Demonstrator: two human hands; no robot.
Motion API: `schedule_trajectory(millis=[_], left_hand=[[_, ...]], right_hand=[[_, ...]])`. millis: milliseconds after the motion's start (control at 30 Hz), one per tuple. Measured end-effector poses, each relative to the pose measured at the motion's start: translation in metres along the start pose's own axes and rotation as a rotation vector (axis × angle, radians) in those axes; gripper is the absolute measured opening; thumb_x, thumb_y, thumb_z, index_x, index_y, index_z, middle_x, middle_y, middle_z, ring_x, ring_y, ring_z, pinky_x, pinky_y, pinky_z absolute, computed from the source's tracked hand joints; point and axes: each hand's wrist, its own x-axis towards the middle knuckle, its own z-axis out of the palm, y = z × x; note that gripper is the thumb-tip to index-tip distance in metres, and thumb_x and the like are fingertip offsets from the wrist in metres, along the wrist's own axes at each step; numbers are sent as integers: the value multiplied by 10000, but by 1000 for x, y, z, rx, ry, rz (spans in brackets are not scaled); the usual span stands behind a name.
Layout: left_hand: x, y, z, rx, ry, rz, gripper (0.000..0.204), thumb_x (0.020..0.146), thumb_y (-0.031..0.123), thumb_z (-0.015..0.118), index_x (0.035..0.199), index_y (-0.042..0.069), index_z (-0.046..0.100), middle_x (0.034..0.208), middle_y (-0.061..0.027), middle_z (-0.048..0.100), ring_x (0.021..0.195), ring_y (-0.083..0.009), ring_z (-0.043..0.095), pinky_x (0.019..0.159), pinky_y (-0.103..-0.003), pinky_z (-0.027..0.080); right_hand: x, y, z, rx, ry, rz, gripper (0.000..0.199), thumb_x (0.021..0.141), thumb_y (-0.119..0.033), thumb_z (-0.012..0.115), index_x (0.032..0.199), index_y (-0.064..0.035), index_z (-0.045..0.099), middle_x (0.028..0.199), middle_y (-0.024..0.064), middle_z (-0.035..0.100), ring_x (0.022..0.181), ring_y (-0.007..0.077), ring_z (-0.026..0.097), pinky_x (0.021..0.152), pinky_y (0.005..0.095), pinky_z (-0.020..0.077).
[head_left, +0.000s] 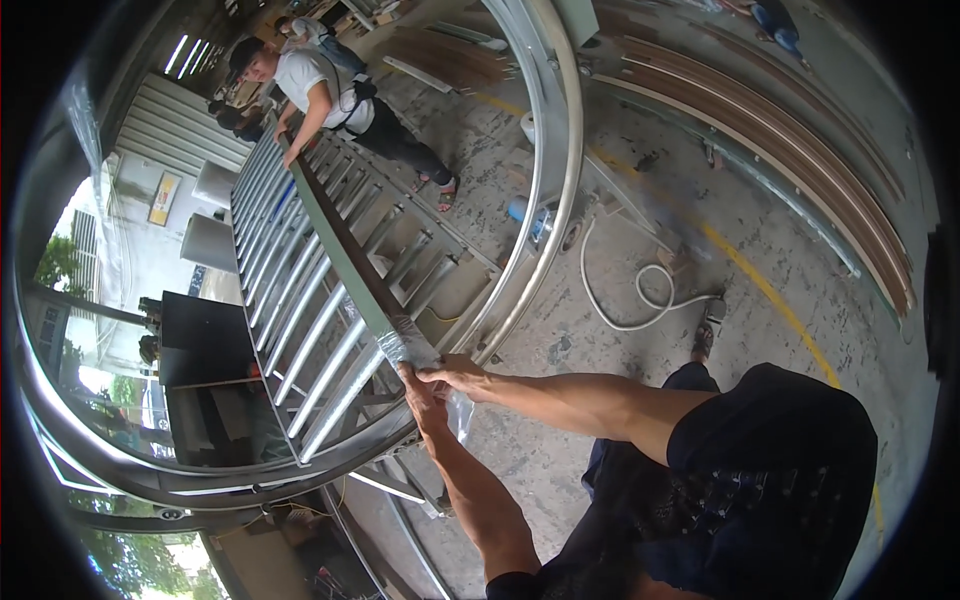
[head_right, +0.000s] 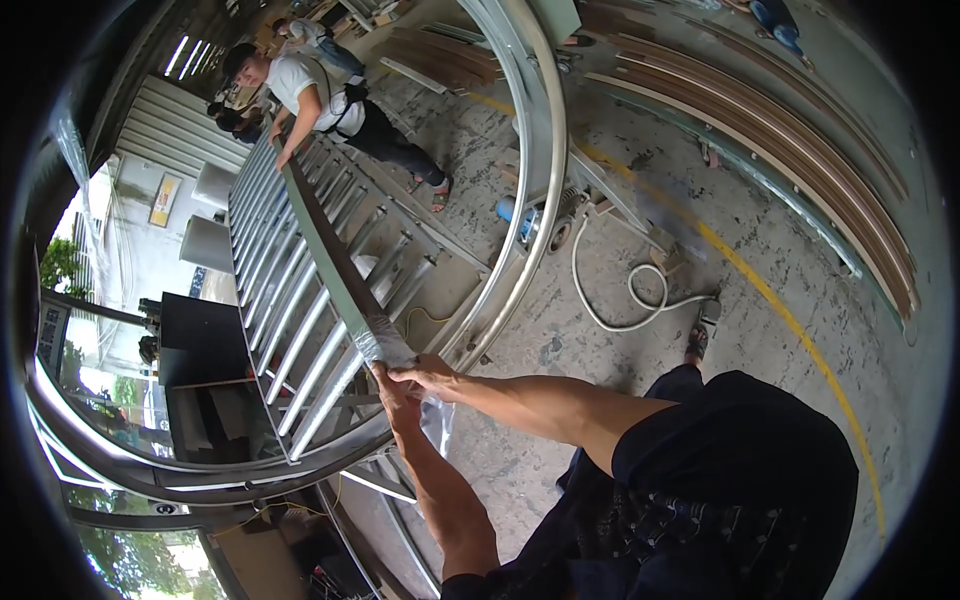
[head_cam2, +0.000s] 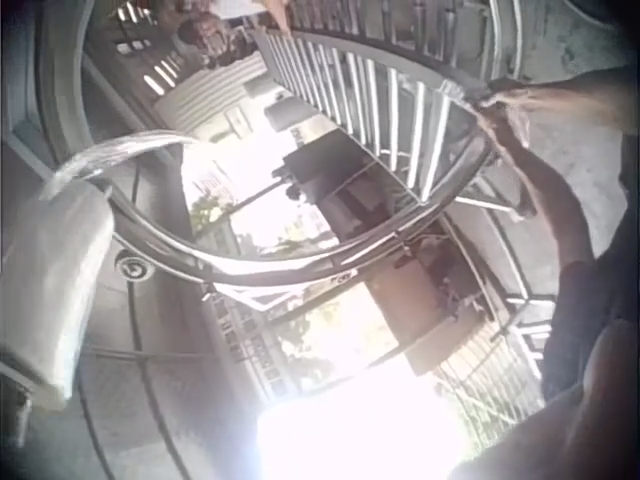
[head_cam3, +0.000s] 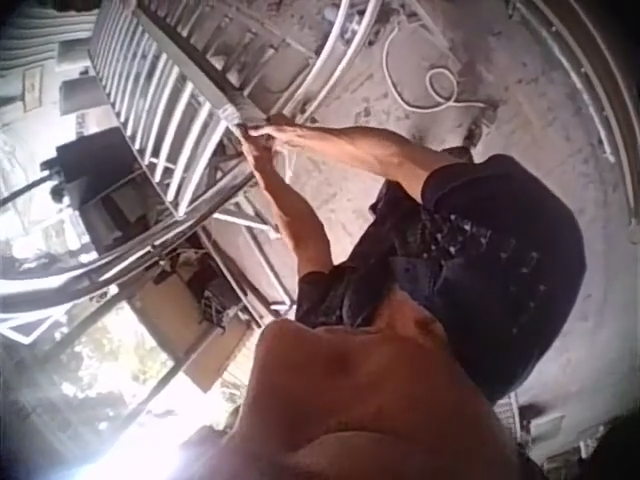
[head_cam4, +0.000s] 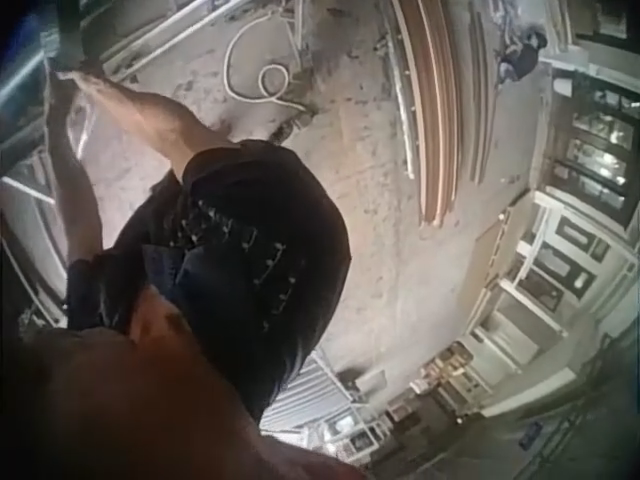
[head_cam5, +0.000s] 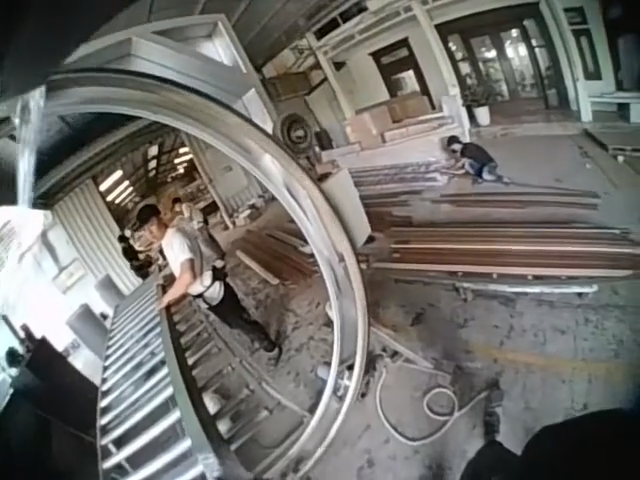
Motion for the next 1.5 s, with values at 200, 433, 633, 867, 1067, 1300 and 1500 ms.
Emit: schedule_trajectory(millis=[200, 433, 633, 867, 1067, 1300, 1500], left_hand=[[-11, 14, 16, -314, -117, -44, 483, 920, 508, 455, 1151, 89, 526, 944, -64, 602, 779, -246, 612, 669, -372, 540], [-21, 20, 26, -360, 101, -24, 497, 864, 487, 566, 1223, 150, 494, 1172, -64, 517, 1013, -279, 533, 812, -494, 516], [-13, 13, 24, -359, 106, -38, 523, 866, 483, 543, 1287, 180, 482, 1276, -62, 468, 1121, -288, 467, 889, -527, 458], [-15, 16, 32, -329, 176, -38, 513, 870, 473, 545, 1290, 184, 483, 1268, -62, 477, 1124, -287, 470, 881, -520, 465], [-13, 14, 21, -327, 123, 1, 542, 866, 480, 547, 1309, 177, 467, 1283, -70, 475, 1142, -298, 466, 886, -525, 459], [-10, 11, 16, -374, 89, -48, 547, 844, 481, 577, 1273, 157, 471, 1216, -75, 498, 1050, -311, 508, 828, -509, 491], [-6, 7, 8, -361, 78, -41, 559, 830, 489, 603, 1242, 132, 481, 1141, -66, 536, 954, -294, 559, 783, -496, 514]], right_hand=[[-34, -11, -25, -125, -124, 149, 312, 802, -187, 633, 1098, -88, 642, 1118, 55, 622, 1126, 196, 530, 966, 452, 394], [-68, 5, -69, -18, -77, 304, 419, 883, -263, 603, 1237, -49, 535, 1262, 163, 571, 1214, 307, 513, 1000, 475, 424], [-79, 28, -70, -137, -172, 515, 428, 933, -242, 503, 1281, 7, 480, 1325, 255, 501, 1196, 391, 520, 964, 514, 464], [-59, 36, -92, -127, -52, 478, 456, 960, -288, 441, 1327, -18, 423, 1355, 231, 485, 1170, 373, 541, 955, 504, 461], [-51, 36, -100, -144, -10, 480, 471, 954, -298, 448, 1332, -17, 424, 1350, 238, 488, 1169, 389, 539, 953, 511, 462], [-43, 28, -106, -103, 55, 460, 522, 962, -297, 420, 1366, 31, 380, 1379, 259, 447, 1203, 416, 509, 974, 517, 450], [-27, 0, -81, 37, 75, 390, 641, 996, -417, 337, 1409, 72, 296, 1410, 271, 398, 1259, 408, 457, 1026, 535, 406]])
